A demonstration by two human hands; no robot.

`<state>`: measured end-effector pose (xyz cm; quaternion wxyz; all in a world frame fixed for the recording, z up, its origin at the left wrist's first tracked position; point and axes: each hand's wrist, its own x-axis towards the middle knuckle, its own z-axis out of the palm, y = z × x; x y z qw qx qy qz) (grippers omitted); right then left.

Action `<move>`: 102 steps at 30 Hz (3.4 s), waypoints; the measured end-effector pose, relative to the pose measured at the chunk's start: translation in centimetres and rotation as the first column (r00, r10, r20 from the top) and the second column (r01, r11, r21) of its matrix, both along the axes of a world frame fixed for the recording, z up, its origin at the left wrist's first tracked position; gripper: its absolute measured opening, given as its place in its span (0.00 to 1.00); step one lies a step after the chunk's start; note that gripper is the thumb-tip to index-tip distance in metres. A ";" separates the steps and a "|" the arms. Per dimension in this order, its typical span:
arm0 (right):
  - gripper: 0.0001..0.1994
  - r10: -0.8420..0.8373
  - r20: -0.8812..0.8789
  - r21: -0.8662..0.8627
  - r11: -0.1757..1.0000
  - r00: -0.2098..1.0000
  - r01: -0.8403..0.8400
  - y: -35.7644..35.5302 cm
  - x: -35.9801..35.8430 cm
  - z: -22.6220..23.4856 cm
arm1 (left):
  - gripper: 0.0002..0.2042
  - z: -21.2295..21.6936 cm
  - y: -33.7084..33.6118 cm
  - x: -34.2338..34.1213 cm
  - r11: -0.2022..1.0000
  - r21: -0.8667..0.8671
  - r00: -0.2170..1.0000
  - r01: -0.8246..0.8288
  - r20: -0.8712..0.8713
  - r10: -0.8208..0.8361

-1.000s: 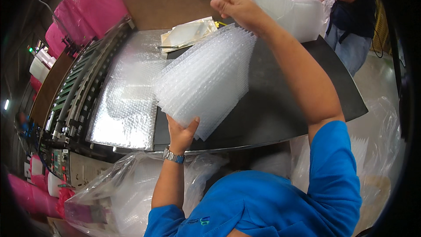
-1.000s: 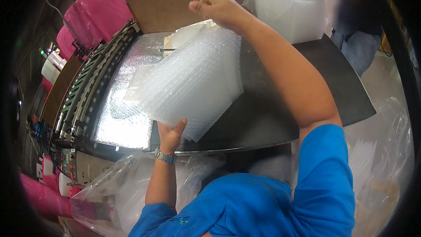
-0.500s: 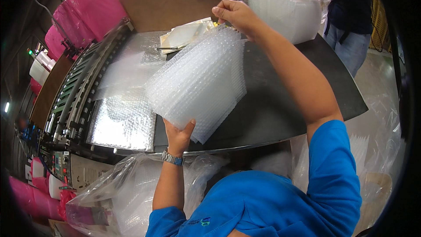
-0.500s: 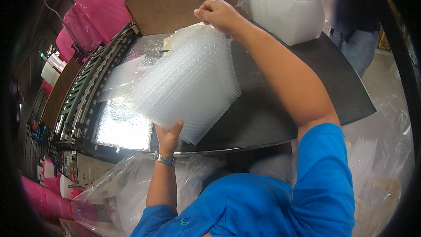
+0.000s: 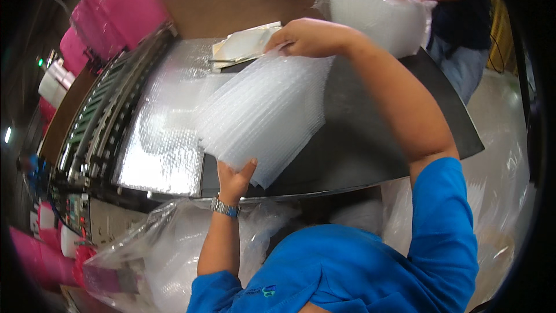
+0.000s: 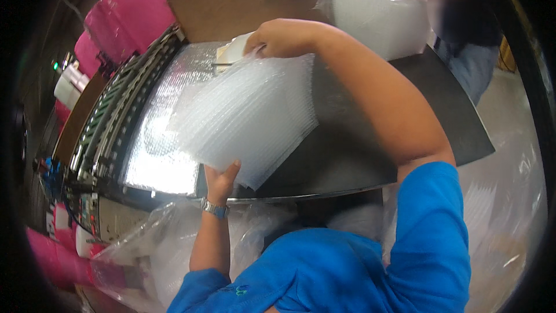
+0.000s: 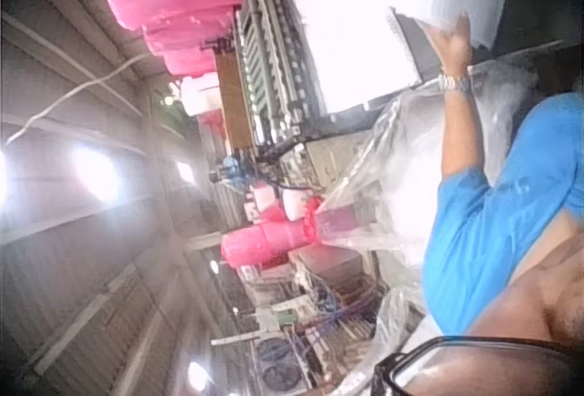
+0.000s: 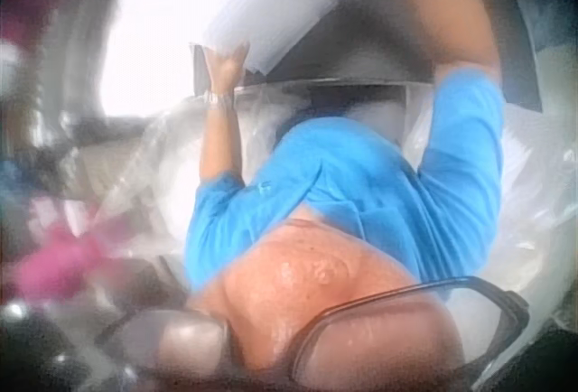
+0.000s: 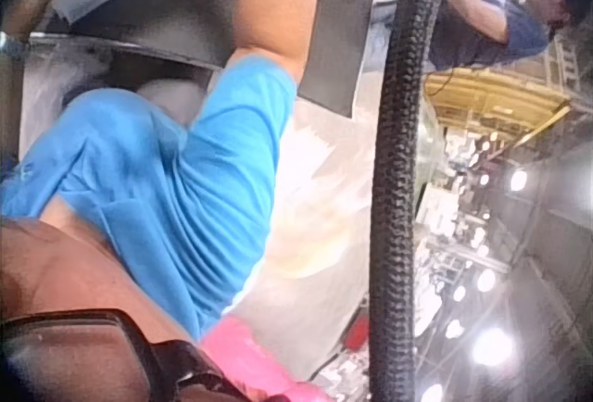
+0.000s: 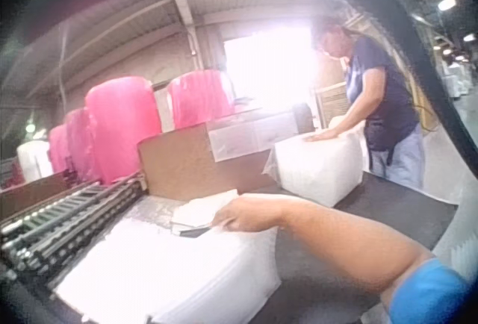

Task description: The person stacks sheets of bubble wrap on a dark work table. They repeatedly pick up stacks of bubble wrap, align them, and place them down, occasionally smoothing the sheets with their hands. Another person is visible in the background handling similar materials.

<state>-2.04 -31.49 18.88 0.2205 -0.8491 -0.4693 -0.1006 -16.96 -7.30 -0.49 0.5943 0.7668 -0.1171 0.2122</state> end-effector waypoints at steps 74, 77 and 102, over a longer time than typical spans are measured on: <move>0.21 0.109 -0.312 -0.012 0.993 0.944 -0.118 5.8 -9.8 -22.2 | 0.23 8.2 10.0 -0.4 0.648 -0.428 0.625 -0.630 0.217 0.750; 0.21 0.109 -0.298 -0.013 0.993 0.948 -0.118 5.6 -9.8 -22.4 | 0.32 7.5 10.7 -1.7 0.514 0.143 0.504 -0.846 0.527 0.684; 0.20 0.104 -0.295 -0.045 0.991 0.950 -0.123 5.7 -10.0 -22.0 | 0.34 3.7 8.9 -6.6 0.508 0.413 0.653 -0.756 0.540 0.531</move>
